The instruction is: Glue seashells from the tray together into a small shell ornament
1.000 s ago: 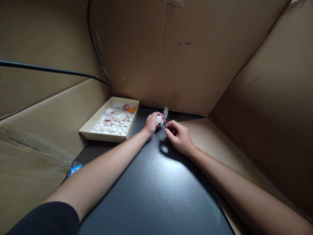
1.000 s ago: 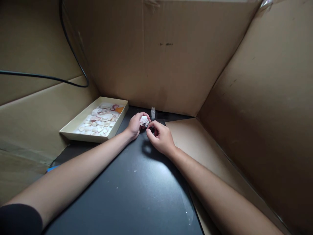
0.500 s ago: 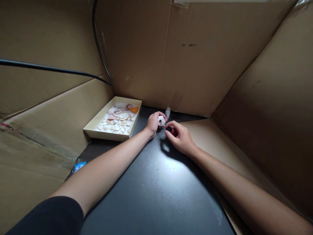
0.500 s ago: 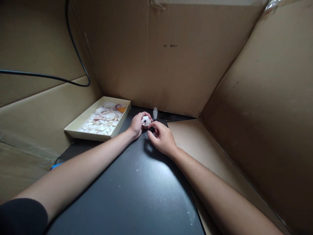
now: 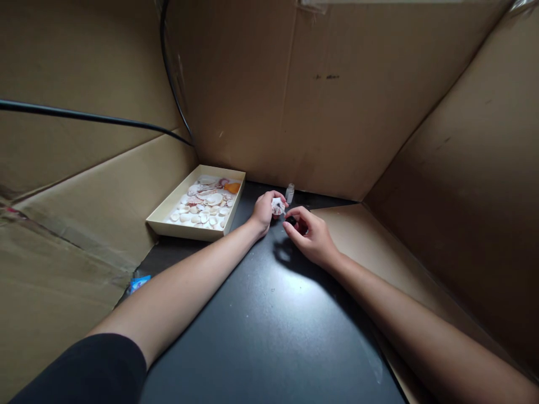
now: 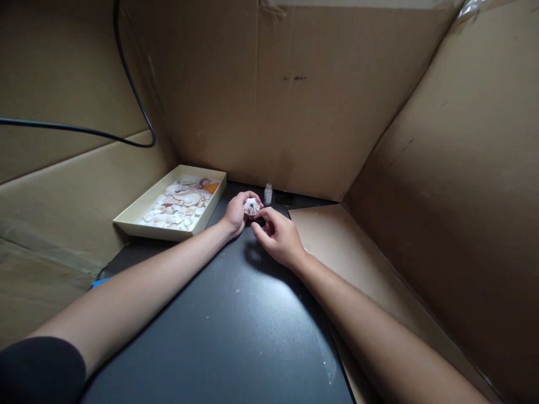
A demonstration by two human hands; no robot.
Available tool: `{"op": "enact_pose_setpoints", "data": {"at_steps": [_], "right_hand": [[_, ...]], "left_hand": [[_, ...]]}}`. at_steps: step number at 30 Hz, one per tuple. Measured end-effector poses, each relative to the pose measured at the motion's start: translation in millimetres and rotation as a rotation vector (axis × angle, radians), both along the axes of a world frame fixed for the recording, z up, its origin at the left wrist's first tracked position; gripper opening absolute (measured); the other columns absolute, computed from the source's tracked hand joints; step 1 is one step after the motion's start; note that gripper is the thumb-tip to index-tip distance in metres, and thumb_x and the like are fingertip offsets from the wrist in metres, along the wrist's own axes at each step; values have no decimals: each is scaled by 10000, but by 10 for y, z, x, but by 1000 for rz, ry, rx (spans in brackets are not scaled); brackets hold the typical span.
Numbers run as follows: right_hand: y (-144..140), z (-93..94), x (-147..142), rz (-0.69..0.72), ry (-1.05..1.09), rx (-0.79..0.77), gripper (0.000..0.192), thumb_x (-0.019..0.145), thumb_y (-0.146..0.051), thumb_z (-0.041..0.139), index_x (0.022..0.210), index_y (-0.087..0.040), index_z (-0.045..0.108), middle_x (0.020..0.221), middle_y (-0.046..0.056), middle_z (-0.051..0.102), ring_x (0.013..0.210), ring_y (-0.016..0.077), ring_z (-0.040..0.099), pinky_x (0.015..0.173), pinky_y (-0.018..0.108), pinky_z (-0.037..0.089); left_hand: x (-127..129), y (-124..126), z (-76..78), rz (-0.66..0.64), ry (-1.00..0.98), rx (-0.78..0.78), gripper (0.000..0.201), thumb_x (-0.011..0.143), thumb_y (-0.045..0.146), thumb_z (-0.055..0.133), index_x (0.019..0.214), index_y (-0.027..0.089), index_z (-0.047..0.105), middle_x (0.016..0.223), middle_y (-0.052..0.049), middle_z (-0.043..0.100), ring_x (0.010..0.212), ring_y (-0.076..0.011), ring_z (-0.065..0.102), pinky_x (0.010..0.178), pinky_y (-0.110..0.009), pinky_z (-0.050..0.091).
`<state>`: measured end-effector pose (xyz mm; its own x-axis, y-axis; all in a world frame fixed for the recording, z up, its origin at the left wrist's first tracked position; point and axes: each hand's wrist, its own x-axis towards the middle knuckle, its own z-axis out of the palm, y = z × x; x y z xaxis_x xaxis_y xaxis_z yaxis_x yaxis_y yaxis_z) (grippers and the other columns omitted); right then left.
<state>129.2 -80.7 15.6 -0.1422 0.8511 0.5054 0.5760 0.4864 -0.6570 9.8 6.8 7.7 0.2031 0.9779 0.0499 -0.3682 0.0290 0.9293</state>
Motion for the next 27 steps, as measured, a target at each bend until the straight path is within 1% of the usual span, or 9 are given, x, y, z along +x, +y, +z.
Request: {"op": "enact_pose_setpoints", "data": {"at_steps": [6,10,13,15,18,23,27], "right_hand": [[-5,2,6,-4,-9,18,149,836,-301,547,923,-189,591,647,-25,492,558,92,435,567,219,357],[7,4,11,-35,-14,61,163,844,-280,531,962,-192,602,734,2,530,600,103,458,605,234,382],[21,-8,10,-83,12,70,213,852,-293,523,1032,-200,592,777,14,550,613,109,471,602,239,389],[31,-27,11,-109,50,36,251,849,-312,533,1075,-205,554,770,5,554,591,104,471,579,234,386],[48,-58,18,-135,106,-7,252,838,-334,549,1050,-205,505,741,-14,545,562,93,462,546,220,372],[58,-65,29,-139,149,13,236,838,-327,545,1031,-203,489,774,-6,545,579,89,459,543,215,369],[52,-51,28,-126,152,27,236,837,-319,544,1033,-200,490,752,-12,528,571,87,444,546,219,366]], "left_hand": [[-9,7,6,-10,-8,-18,269,800,240,352,644,143,549,567,-24,577,447,-92,478,405,-187,292],[-14,6,20,-33,-11,-39,300,816,230,323,631,144,542,543,-25,551,440,-93,461,403,-192,276],[-19,-3,29,-52,-8,-27,320,825,238,313,622,145,543,533,-19,529,430,-91,430,397,-197,263],[-22,-10,31,-65,0,-10,321,823,244,314,627,145,549,542,-20,532,435,-92,427,401,-199,267],[-24,-18,30,-73,19,2,317,816,244,303,652,147,557,557,-31,556,449,-101,446,401,-200,267],[-17,-19,18,-65,22,27,289,807,242,301,665,154,537,550,-35,563,434,-101,437,389,-198,255],[-14,-19,8,-69,37,38,276,805,272,331,661,154,535,555,-36,562,433,-95,440,390,-191,253]]}}
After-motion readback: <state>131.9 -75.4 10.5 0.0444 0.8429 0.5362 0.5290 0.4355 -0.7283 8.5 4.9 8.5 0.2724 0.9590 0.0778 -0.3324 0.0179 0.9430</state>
